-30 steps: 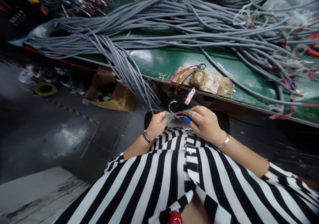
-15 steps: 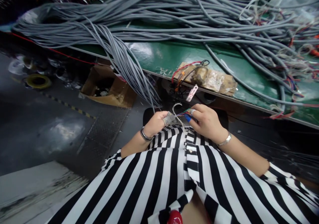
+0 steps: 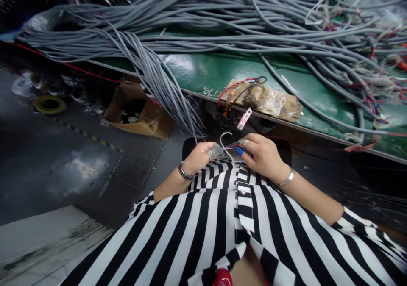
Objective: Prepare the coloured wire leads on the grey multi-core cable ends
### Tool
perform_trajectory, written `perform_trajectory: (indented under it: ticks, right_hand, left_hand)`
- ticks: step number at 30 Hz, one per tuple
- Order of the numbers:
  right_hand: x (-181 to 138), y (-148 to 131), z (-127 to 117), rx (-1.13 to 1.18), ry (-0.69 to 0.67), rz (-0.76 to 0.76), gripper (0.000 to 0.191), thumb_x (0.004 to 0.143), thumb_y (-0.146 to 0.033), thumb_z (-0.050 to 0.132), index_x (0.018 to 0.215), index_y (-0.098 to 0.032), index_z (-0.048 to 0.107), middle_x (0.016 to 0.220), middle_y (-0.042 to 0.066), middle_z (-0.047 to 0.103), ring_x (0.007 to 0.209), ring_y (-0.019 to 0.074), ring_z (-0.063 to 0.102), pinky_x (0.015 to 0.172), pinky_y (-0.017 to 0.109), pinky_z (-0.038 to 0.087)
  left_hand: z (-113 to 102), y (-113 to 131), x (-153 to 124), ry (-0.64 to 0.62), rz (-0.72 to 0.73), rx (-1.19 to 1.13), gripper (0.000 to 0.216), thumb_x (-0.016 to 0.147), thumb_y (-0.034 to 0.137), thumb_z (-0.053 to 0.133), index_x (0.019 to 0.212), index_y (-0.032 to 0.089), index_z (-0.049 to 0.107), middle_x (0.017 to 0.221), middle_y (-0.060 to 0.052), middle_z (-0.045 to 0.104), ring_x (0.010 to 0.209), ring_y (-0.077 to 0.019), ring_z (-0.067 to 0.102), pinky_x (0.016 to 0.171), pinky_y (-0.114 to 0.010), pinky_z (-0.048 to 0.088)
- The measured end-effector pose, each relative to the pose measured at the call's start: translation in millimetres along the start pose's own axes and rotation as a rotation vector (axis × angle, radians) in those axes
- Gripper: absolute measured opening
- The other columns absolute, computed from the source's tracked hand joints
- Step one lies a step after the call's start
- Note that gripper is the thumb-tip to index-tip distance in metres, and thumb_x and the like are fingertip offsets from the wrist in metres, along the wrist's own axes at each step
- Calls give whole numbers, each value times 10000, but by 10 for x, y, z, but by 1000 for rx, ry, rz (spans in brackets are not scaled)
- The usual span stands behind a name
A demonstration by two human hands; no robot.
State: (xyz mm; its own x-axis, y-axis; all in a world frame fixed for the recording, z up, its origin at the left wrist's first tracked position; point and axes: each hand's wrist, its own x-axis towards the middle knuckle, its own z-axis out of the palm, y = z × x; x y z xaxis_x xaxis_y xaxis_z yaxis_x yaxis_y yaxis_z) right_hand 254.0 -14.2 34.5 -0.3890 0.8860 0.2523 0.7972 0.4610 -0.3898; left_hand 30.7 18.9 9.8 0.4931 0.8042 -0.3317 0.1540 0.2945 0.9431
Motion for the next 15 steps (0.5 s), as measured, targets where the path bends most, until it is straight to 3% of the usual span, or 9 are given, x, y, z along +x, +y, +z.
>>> perform_trajectory:
  ticks: [15]
  right_hand:
    - [-14,-6,-11,-36,28,-22,247,909,-271,475,795,-154,660,828,87,621,714,174,502,646,302,371]
  left_hand:
    - [-2,-35,16,-15,-4,1,402,743,507,694,706,112,626,652,-4,565,605,-97,461,614,-225,380]
